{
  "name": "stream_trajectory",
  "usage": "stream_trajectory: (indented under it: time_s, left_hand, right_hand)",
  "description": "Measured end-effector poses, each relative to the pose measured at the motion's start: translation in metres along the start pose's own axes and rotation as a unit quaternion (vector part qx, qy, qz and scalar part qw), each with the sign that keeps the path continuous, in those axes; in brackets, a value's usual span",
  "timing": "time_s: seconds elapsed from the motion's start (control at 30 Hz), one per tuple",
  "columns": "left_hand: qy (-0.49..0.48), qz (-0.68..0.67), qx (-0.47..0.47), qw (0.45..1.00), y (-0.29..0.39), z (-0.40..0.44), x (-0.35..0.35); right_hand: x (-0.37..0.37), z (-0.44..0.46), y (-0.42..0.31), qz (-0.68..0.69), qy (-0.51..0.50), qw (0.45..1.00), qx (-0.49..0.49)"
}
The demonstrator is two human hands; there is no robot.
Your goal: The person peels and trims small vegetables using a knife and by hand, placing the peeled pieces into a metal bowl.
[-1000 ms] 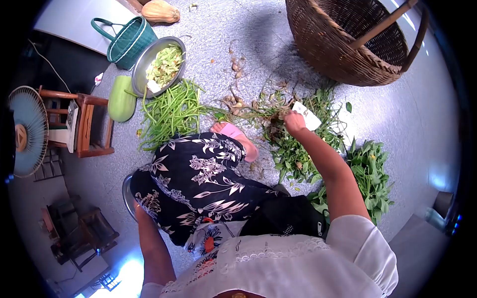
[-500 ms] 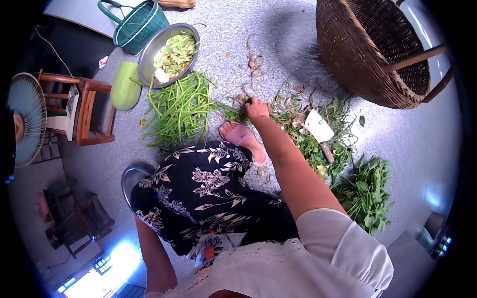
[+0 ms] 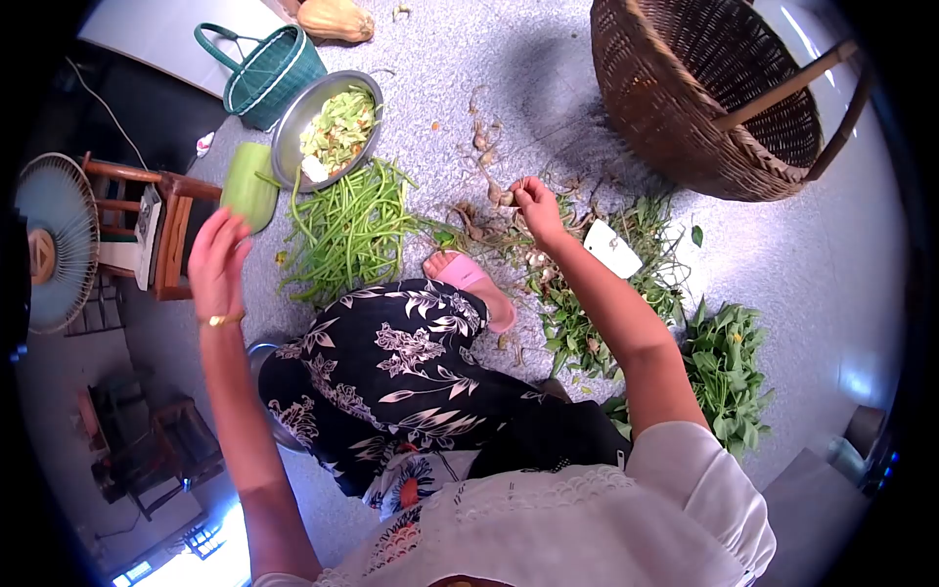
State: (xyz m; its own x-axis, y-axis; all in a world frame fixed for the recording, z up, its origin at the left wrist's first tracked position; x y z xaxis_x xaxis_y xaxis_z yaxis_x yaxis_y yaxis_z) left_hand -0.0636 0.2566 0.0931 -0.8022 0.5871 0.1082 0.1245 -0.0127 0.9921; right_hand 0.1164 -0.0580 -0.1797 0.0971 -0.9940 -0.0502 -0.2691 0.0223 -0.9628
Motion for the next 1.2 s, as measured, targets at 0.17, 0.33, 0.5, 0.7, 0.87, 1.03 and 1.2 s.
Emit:
stream_trajectory:
  time_s: [0.17, 0.33, 0.5, 0.7, 0.87, 1.03, 1.2]
  left_hand:
    - [-0.332, 0.137, 0.046, 0.932, -0.012, -0.037, -0.138]
    - [-0.257, 0.263, -0.075, 0.927, -0.086, -0.07, -0.206]
    - [-0.194, -0.032, 0.14, 0.97, -0.091, -0.1, -0.226]
    - [-0.262, -0.213, 0.361, 0.87, -0.103, -0.094, -0.208]
    - [-0.245, -0.237, 0.346, 0.874, -0.114, -0.085, -0.201]
    - [-0.14, -0.279, 0.394, 0.865, -0.125, -0.077, -0.198]
    - [-0.05, -0.324, 0.433, 0.839, -0.117, -0.076, -0.202]
  right_hand:
    - [-0.002, -0.049, -0.082, 0.072, -0.039, 0.995, 0.054]
    - [-0.001, -0.078, -0.125, -0.039, 0.031, 0.964, 0.263]
    - [-0.002, -0.085, -0.13, 0.044, 0.099, 0.965, 0.24]
    - [0.017, -0.057, -0.066, 0.224, 0.126, 0.961, -0.106]
    - [0.056, -0.032, 0.037, -0.323, 0.066, 0.943, 0.038]
    - [0.108, -0.043, 0.064, -0.502, 0.075, 0.855, 0.105]
    - [0.175, -0.08, 0.077, -0.691, 0.134, 0.703, 0.102]
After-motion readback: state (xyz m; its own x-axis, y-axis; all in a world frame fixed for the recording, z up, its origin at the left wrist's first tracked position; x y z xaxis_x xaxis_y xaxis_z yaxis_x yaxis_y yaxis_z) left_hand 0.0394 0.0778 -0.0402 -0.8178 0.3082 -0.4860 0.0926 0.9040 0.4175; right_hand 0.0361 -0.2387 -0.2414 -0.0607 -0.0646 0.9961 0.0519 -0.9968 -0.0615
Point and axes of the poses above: each hand's wrist, its own z-axis towards the middle knuckle, its own x-axis out of the back of the hand, y = z × x, the point moved 1 cm from there along z, towards the middle knuckle, and after that the axes turned 12 degrees about y, right-handed, at the moved point
